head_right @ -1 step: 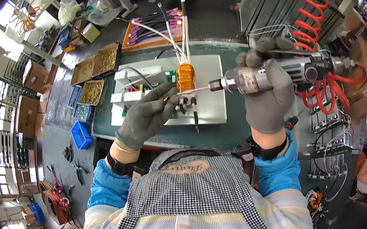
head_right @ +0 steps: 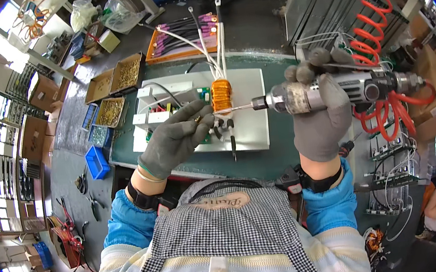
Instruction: Assembling and securing components on a metal plate using various screwdrivers.
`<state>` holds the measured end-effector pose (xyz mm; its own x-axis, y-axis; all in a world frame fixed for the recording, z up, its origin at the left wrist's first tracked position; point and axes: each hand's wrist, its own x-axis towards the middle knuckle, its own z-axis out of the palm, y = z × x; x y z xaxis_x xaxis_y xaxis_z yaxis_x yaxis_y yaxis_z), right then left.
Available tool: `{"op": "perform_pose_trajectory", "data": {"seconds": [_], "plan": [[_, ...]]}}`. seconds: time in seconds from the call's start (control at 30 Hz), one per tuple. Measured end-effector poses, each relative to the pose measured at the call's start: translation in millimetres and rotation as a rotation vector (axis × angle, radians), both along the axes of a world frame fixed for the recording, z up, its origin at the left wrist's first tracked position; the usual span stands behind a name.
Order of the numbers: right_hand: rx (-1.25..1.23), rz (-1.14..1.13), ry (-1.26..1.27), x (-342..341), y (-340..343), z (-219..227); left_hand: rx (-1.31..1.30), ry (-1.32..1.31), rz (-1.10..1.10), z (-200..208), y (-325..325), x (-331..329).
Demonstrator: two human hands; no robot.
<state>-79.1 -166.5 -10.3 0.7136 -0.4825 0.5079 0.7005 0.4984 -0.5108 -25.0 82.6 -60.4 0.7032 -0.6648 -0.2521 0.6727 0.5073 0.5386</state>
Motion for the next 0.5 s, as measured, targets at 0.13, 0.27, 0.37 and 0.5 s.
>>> {"op": "perform_pose_trajectory", "data": {"seconds": [0.13, 0.27, 0.37, 0.5], "plan": [[-0.001, -0.024, -0.036, 3, -7, 7, 0.197, -0.073, -0.013, 14, -6, 9], [-0.014, -0.018, -0.081, 10, -7, 8, 0.280, -0.153, 0.009, 15, -17, 15], [0.015, -0.036, -0.074, 12, -6, 7, 0.325, -0.162, 0.036, 12, -21, 17], [0.034, -0.097, -0.045, 11, -6, 7, 0.304, -0.175, -0.018, 8, -27, 29]]}}
